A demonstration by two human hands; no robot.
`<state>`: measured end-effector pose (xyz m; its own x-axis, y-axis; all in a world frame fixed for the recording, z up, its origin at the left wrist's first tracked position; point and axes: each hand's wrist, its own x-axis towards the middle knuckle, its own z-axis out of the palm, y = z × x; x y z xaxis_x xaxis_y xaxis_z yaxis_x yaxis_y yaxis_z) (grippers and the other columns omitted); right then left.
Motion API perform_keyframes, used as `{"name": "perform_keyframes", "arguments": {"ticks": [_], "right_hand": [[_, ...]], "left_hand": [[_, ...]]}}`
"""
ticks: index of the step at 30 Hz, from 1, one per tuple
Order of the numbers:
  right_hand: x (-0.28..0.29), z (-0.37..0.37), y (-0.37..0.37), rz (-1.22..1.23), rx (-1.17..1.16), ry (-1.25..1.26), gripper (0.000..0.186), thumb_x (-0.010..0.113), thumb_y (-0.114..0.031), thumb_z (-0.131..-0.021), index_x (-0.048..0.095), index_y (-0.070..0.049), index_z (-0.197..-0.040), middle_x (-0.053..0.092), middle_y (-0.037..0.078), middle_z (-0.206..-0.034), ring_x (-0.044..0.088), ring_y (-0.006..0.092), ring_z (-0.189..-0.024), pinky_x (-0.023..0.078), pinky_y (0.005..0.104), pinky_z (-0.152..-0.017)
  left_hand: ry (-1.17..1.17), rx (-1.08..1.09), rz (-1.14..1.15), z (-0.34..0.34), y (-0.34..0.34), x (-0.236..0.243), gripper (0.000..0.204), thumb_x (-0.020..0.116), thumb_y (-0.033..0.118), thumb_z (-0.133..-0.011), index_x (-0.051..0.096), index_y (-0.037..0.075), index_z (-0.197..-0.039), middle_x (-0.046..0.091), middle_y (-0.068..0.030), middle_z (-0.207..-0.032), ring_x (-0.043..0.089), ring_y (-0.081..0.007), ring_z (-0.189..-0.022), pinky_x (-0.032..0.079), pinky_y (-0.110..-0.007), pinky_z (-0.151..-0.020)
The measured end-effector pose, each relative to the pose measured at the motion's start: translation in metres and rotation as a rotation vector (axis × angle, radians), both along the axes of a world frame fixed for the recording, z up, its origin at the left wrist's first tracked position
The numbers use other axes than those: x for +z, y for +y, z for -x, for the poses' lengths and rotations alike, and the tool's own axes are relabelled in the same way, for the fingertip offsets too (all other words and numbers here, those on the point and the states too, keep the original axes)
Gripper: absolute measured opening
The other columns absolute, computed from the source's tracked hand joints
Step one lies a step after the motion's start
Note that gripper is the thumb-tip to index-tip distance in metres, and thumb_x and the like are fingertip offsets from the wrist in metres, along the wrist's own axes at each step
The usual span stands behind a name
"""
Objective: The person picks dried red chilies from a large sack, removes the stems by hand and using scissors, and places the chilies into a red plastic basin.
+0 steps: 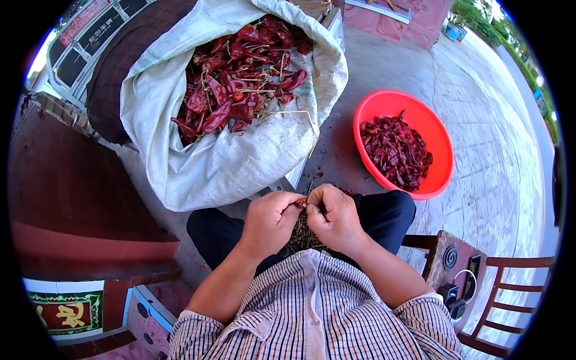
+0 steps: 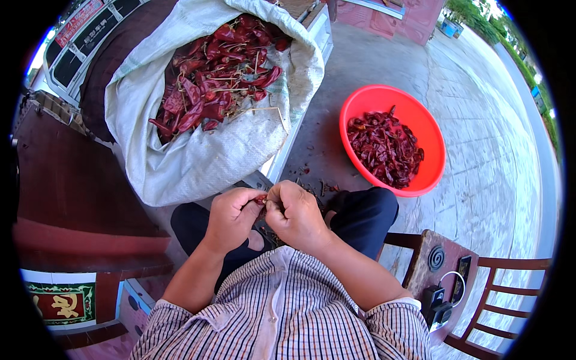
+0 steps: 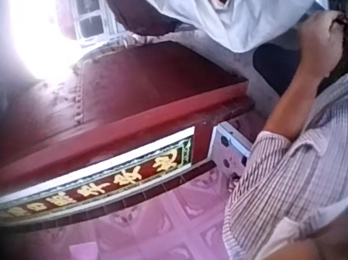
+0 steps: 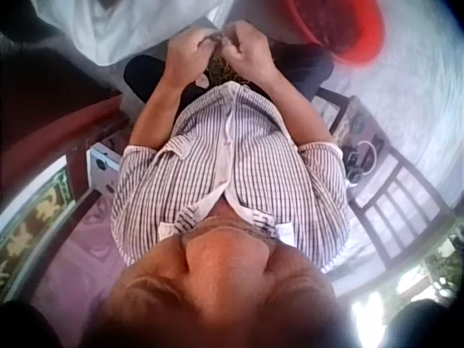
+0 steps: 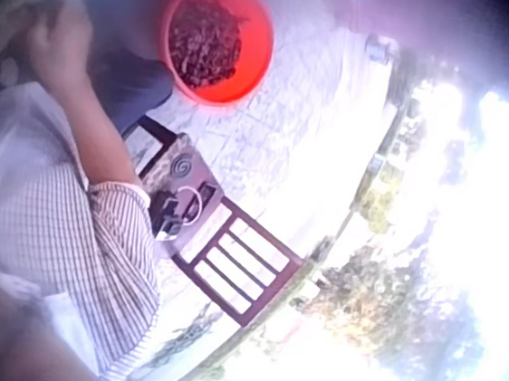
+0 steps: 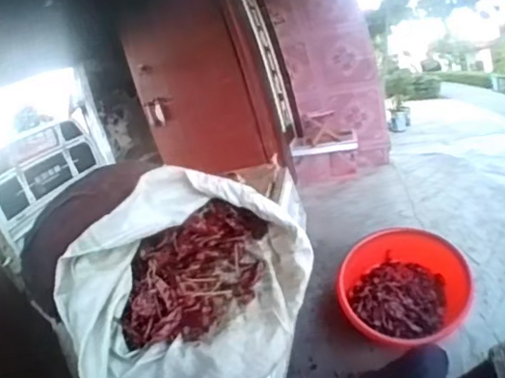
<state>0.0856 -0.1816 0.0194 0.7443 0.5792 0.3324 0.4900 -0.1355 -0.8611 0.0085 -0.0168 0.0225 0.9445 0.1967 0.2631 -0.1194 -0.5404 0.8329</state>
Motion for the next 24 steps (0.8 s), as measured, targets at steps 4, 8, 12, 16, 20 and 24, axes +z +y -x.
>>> {"name": "perform_keyframes", "arguments": {"ticks": [4,8,12,16,20,24], "right_hand": [[0.007,-0.013,-0.003,0.026,0.116,-0.051,0.014,0.067,-0.001,-0.085,0.062,0.000,-0.098,0.064,0.018,-0.087,0.067,0.0360,-0.082,0.054,0.0413,-0.073],[0.012,-0.025,-0.008,0.022,0.221,-0.096,0.024,0.070,0.000,-0.084,0.066,0.000,-0.107,0.066,0.017,-0.094,0.068,0.0347,-0.084,0.055,0.0401,-0.075],[0.019,-0.031,-0.008,-0.006,0.347,-0.239,0.026,0.072,-0.001,-0.083,0.066,0.000,-0.108,0.068,0.016,-0.096,0.069,0.0324,-0.085,0.056,0.0381,-0.075],[0.017,-0.027,-0.013,0.072,0.316,-0.018,0.025,0.073,-0.001,-0.084,0.067,0.000,-0.108,0.069,0.014,-0.091,0.070,0.0288,-0.083,0.056,0.0354,-0.074],[-0.002,-0.017,-0.012,0.016,0.130,0.417,0.016,0.072,-0.002,-0.089,0.067,0.002,-0.104,0.070,0.009,-0.087,0.069,0.0183,-0.076,0.056,0.0302,-0.069],[-0.004,-0.008,-0.009,-0.166,0.142,0.762,0.010,0.070,-0.004,-0.095,0.067,0.004,-0.100,0.069,0.005,-0.088,0.065,0.0096,-0.071,0.055,0.0252,-0.066]], "left_hand": [[-0.009,-0.026,-0.023,0.000,0.008,0.000,0.016,0.066,0.001,-0.091,0.071,-0.003,-0.106,0.070,-0.0118,-0.084,0.069,-0.0185,-0.074,0.053,-0.030,-0.067],[0.005,-0.127,-0.059,0.000,0.016,-0.002,0.014,0.065,0.000,-0.092,0.070,-0.003,-0.104,0.070,-0.0096,-0.085,0.067,-0.0152,-0.075,0.053,-0.029,-0.068],[0.370,-0.212,0.328,0.000,0.022,0.001,0.017,0.067,0.002,-0.091,0.067,0.000,-0.108,0.070,-0.0062,-0.094,0.065,-0.0093,-0.081,0.053,-0.028,-0.070],[0.360,-0.155,0.600,0.002,0.018,-0.010,0.027,0.074,0.005,-0.087,0.065,0.003,-0.112,0.069,-0.0065,-0.105,0.067,-0.0101,-0.088,0.053,-0.031,-0.075],[-0.141,-0.032,-0.417,0.006,0.005,0.026,0.037,0.079,0.008,-0.078,0.065,0.006,-0.112,0.070,-0.0098,-0.111,0.071,-0.0238,-0.091,0.052,-0.040,-0.085],[-0.252,0.018,-0.547,0.006,0.002,0.014,0.028,0.082,0.011,-0.072,0.071,0.009,-0.098,0.073,-0.0060,-0.102,0.071,-0.0267,-0.091,0.050,-0.040,-0.087]]}}
